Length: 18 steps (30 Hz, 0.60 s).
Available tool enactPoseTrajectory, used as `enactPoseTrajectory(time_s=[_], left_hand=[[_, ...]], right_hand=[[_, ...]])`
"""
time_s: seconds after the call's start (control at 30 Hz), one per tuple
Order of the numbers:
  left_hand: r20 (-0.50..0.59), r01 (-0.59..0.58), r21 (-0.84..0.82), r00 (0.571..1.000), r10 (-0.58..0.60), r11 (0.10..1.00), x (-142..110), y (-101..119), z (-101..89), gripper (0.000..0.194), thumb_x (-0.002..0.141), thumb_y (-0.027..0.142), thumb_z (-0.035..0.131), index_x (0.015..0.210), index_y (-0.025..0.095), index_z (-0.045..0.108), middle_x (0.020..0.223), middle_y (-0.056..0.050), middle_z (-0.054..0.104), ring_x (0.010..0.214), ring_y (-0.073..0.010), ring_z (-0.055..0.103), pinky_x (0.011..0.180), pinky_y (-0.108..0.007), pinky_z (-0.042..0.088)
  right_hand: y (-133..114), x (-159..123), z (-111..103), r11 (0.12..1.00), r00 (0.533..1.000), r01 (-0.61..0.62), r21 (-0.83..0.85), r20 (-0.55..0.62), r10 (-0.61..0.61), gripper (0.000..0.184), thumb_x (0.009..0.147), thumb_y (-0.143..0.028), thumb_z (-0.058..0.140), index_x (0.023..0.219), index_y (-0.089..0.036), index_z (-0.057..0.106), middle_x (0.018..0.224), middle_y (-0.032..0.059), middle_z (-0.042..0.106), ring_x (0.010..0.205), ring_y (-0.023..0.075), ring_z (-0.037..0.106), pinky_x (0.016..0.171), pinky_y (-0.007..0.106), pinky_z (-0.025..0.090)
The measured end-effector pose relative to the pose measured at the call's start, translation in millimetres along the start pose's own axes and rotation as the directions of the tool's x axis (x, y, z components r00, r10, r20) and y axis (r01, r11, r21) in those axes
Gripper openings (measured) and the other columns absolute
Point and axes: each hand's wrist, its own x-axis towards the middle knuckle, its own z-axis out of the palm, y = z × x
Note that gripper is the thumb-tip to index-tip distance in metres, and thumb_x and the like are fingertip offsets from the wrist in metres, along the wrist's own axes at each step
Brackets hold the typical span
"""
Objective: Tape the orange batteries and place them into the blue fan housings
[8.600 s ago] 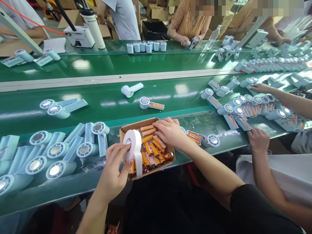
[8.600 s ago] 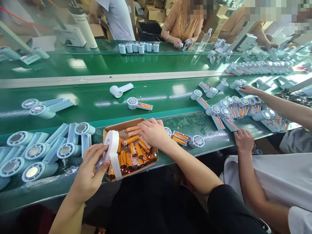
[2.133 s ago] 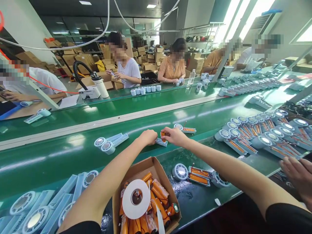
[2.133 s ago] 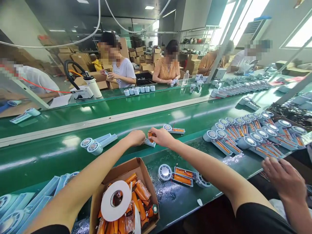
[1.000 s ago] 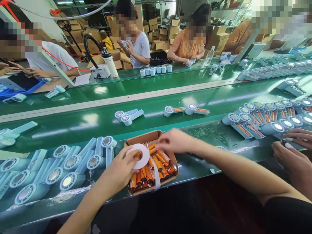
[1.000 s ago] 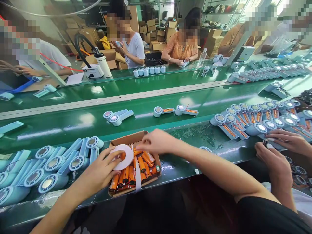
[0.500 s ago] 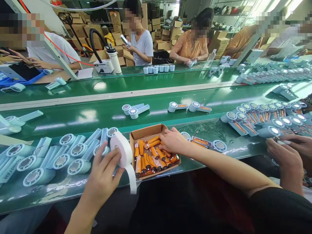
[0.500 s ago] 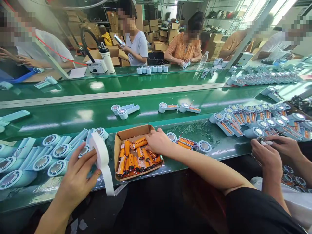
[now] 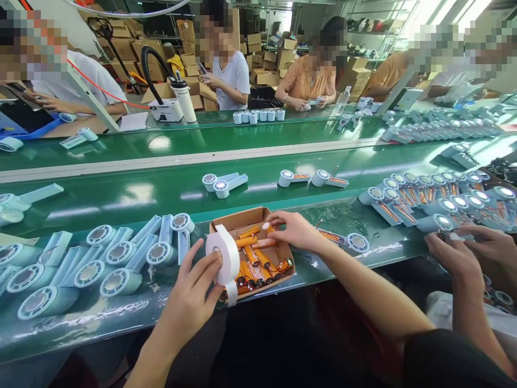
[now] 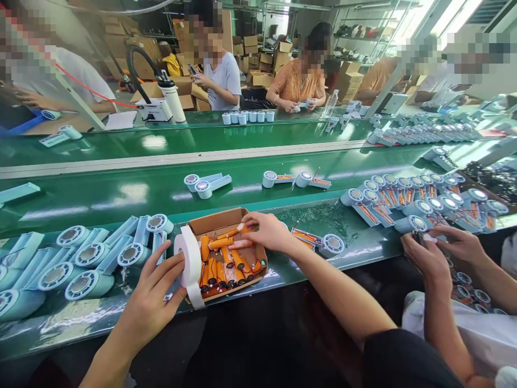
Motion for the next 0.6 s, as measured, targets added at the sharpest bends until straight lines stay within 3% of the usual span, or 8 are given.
enactPoseTrajectory(time_s=[0.07,0.13,0.17,0.23,0.3,0.4,0.47,0.6], left_hand=[[0.008,-0.003,0.005,1.0,0.003,1.0,-3,1,1.0,0.034,0.099,0.01,0.062,0.132,0.014,0.063,0.122,-0.015,0.075,0.151,-0.0404,0.051,0.111,-0.057,0.062],[0.022,-0.011,0.013,1.0,0.011,1.0,-4,1,2.9,0.034,0.098,0.01,0.062,0.132,0.014,0.063,0.122,-0.015,0.075,0.152,-0.0407,0.05,0.113,-0.058,0.061],[0.028,-0.015,0.015,1.0,0.014,1.0,-4,1,4.1,0.036,0.098,0.009,0.063,0.133,0.014,0.063,0.122,-0.015,0.075,0.152,-0.0408,0.049,0.113,-0.059,0.061],[0.039,-0.028,0.015,0.999,0.028,0.999,-1,1,6.5,0.04,0.096,0.007,0.063,0.135,0.015,0.064,0.123,-0.014,0.076,0.153,-0.0412,0.048,0.114,-0.061,0.06],[0.051,-0.045,0.009,0.998,0.045,0.999,3,1,8.4,0.042,0.094,0.005,0.062,0.135,0.015,0.065,0.124,-0.015,0.076,0.154,-0.0416,0.047,0.115,-0.063,0.058],[0.065,-0.056,0.004,0.996,0.056,0.998,8,3,10.1,0.043,0.092,0.004,0.063,0.134,0.014,0.066,0.124,-0.015,0.077,0.153,-0.0416,0.048,0.117,-0.064,0.057],[0.064,-0.045,0.007,0.997,0.044,0.999,10,4,10.9,0.044,0.092,0.005,0.064,0.135,0.014,0.066,0.125,-0.014,0.077,0.153,-0.0418,0.047,0.116,-0.064,0.058],[0.075,-0.051,0.003,0.996,0.05,0.999,10,7,12.7,0.043,0.093,0.005,0.064,0.134,0.015,0.066,0.126,-0.014,0.077,0.153,-0.0406,0.048,0.117,-0.065,0.056]], right_hand=[[5,-7,-4,0.91,0.985,0.031,0.413,-0.166,0.042,0.038,0.094,-0.037,0.072,0.129,-0.022,0.069,0.123,0.0109,0.082,0.115,0.0253,0.079,0.097,0.039,0.062],[7,-14,-5,0.68,0.965,0.11,0.725,-0.241,0.101,0.05,0.089,-0.046,0.078,0.133,-0.024,0.067,0.118,0.0107,0.083,0.107,0.0267,0.081,0.094,0.044,0.065],[6,-17,-4,0.595,0.966,0.13,0.793,-0.236,0.104,0.056,0.087,-0.048,0.082,0.136,-0.025,0.066,0.116,0.0097,0.083,0.102,0.0264,0.082,0.092,0.045,0.066],[3,-19,-1,0.507,0.974,0.14,0.851,-0.21,0.084,0.061,0.084,-0.048,0.085,0.137,-0.026,0.066,0.116,0.0086,0.083,0.097,0.0254,0.082,0.09,0.045,0.067],[1,-17,3,0.514,0.972,0.16,0.843,-0.225,0.065,0.055,0.088,-0.049,0.081,0.137,-0.027,0.067,0.12,0.0085,0.082,0.1,0.025,0.082,0.093,0.046,0.067],[0,-9,3,0.73,0.955,0.163,0.664,-0.292,0.052,0.041,0.091,-0.044,0.076,0.128,-0.026,0.073,0.118,0.0077,0.081,0.105,0.0244,0.079,0.1,0.046,0.065],[-2,-5,0,0.813,0.946,0.17,0.557,-0.323,0.023,0.037,0.088,-0.04,0.078,0.122,-0.025,0.076,0.112,0.006,0.08,0.103,0.023,0.078,0.098,0.043,0.065],[-12,-2,-12,0.73,0.893,0.35,0.588,-0.444,-0.07,0.043,0.084,-0.044,0.086,0.123,-0.028,0.075,0.115,0.0038,0.077,0.107,0.0213,0.076,0.094,0.039,0.067]])
